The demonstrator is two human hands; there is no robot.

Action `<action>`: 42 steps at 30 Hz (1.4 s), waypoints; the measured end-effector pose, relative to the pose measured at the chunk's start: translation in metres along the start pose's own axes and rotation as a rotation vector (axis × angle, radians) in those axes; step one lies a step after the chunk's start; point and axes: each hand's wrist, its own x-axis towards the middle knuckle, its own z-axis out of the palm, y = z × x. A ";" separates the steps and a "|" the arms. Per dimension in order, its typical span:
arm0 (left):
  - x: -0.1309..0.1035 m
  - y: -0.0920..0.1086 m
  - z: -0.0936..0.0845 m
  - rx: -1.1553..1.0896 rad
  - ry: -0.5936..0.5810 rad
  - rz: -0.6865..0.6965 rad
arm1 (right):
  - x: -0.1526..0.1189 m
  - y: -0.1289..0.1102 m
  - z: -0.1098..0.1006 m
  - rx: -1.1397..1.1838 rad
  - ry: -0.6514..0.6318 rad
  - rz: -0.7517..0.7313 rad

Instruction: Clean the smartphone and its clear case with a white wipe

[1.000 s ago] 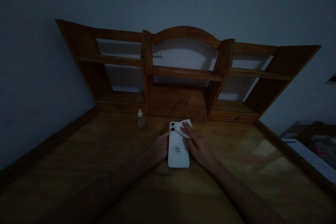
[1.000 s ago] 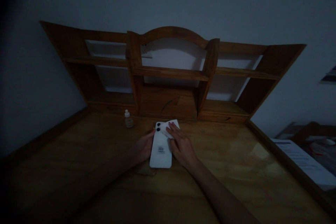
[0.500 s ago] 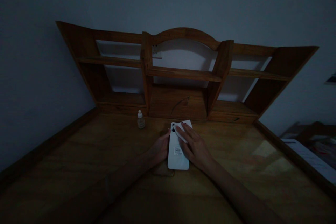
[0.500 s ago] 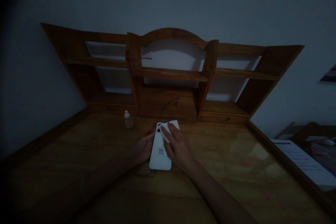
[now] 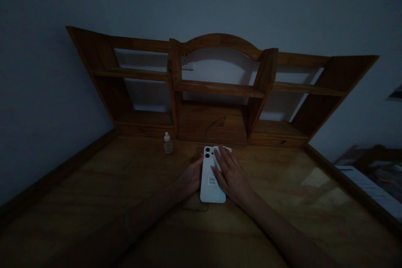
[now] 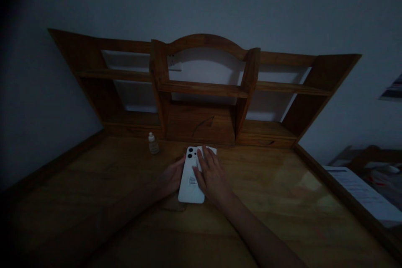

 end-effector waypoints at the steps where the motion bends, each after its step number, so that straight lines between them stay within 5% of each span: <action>1: 0.000 0.000 0.000 -0.005 -0.010 -0.003 | 0.000 -0.001 0.000 0.005 0.006 -0.013; 12: 0.005 -0.003 -0.013 0.016 -0.074 -0.005 | -0.006 -0.010 0.005 0.085 -0.016 0.001; 42: 0.006 -0.002 -0.011 0.005 -0.037 -0.034 | -0.002 -0.005 0.003 0.083 -0.048 -0.101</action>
